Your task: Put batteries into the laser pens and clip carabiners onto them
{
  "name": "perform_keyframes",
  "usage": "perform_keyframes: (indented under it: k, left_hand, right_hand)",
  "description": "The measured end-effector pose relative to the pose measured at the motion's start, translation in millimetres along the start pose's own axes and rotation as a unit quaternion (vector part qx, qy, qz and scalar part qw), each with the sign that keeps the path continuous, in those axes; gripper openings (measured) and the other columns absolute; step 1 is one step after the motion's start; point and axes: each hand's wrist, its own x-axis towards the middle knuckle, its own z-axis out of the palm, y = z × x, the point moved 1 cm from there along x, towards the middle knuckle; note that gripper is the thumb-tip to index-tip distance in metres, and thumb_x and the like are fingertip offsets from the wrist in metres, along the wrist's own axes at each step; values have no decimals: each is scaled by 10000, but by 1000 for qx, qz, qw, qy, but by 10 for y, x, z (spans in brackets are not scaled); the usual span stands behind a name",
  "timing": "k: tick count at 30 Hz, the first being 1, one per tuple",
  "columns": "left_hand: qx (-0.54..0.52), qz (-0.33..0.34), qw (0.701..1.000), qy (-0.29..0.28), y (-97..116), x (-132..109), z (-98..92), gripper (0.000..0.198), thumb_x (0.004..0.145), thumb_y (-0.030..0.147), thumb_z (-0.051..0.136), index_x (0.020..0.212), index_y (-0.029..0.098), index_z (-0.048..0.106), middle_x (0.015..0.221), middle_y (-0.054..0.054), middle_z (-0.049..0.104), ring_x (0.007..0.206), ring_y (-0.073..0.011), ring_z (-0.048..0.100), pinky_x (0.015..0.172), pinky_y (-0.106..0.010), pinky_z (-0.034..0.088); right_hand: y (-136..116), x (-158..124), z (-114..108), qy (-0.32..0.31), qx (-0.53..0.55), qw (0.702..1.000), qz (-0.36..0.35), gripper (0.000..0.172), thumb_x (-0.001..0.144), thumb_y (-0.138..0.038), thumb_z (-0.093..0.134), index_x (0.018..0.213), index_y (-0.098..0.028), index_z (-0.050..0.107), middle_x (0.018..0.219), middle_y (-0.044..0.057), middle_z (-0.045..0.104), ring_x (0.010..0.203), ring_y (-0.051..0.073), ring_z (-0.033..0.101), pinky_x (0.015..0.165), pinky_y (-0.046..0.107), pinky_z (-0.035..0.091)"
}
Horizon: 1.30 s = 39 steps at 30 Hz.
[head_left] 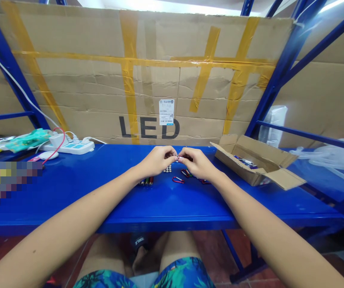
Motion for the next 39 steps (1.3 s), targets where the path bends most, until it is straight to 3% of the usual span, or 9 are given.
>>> perform_keyframes:
  k: [5, 9, 12, 17, 21, 28, 33, 35, 39]
  left_hand:
    - [0, -3, 1000, 0, 5, 2, 35, 106, 838, 249, 587, 834, 149, 621, 747, -18, 656, 689, -136, 568, 641, -264, 432]
    - [-22, -16, 999, 17, 5, 12, 8, 162, 861, 289, 575, 929, 150, 623, 823, -38, 676, 735, -147, 590, 671, -276, 461]
    - [64, 23, 996, -57, 23, -17, -16, 151, 872, 247, 542, 919, 160, 655, 859, -45, 685, 768, -158, 604, 725, -294, 464]
    - [194, 129, 941, -245, 3, -102, 110, 232, 891, 265, 542, 1059, 203, 690, 1070, -74, 676, 1005, -214, 606, 868, -325, 440]
    - [207, 131, 930, -273, -25, -106, 224, 200, 895, 225, 534, 1018, 192, 687, 1009, -77, 668, 964, -211, 602, 808, -303, 439]
    - [152, 106, 952, -245, 37, -91, 145, 64, 868, 190, 563, 829, 180, 613, 826, -26, 657, 774, -168, 589, 688, -273, 411]
    - [0, 2, 995, -96, 56, -20, 49, 139, 842, 79, 493, 872, 163, 599, 760, -11, 651, 614, -121, 600, 645, -270, 452]
    - [-114, -69, 990, -47, 40, 14, 50, 145, 821, 56, 494, 872, 150, 593, 716, -13, 661, 581, -120, 624, 640, -278, 489]
    - [-267, -140, 953, 33, -3, 64, 89, 108, 755, 44, 592, 817, 124, 627, 713, -52, 712, 744, -160, 704, 797, -322, 535]
  right_hand:
    - [25, 12, -13, -19, 26, 999, 39, 147, 864, -280, 549, 758, -184, 579, 670, 9, 566, 611, 147, 471, 583, 286, 350]
    - [85, 56, -89, 9, 74, 995, 67, 166, 856, -309, 555, 759, -181, 596, 676, 16, 583, 646, 158, 500, 632, 309, 378]
    - [165, 92, -163, 46, 203, 971, 115, 207, 828, -377, 606, 770, -179, 597, 666, 20, 604, 617, 151, 521, 622, 311, 396]
    - [226, 109, -211, 69, 382, 896, 217, 277, 727, -398, 740, 797, -166, 607, 754, 54, 674, 694, 172, 625, 608, 293, 424]
    - [195, 100, -172, 56, 411, 880, 230, 278, 730, -387, 751, 809, -164, 605, 730, 39, 653, 654, 165, 623, 608, 307, 453]
    - [198, 75, -80, 6, 421, 881, 218, 315, 742, -427, 755, 823, -187, 567, 620, -44, 506, 471, 61, 352, 468, 239, 276]
    - [207, 66, -80, -6, 419, 883, 212, 335, 720, -425, 770, 829, -181, 568, 616, -45, 497, 491, 63, 340, 483, 243, 271]
    - [203, 65, -81, -4, 414, 887, 204, 333, 715, -419, 774, 827, -180, 572, 620, -39, 511, 500, 73, 376, 495, 255, 303]
    - [209, 70, -71, 3, 410, 894, 182, 331, 711, -420, 775, 840, -187, 578, 618, -37, 529, 503, 90, 428, 513, 278, 357]
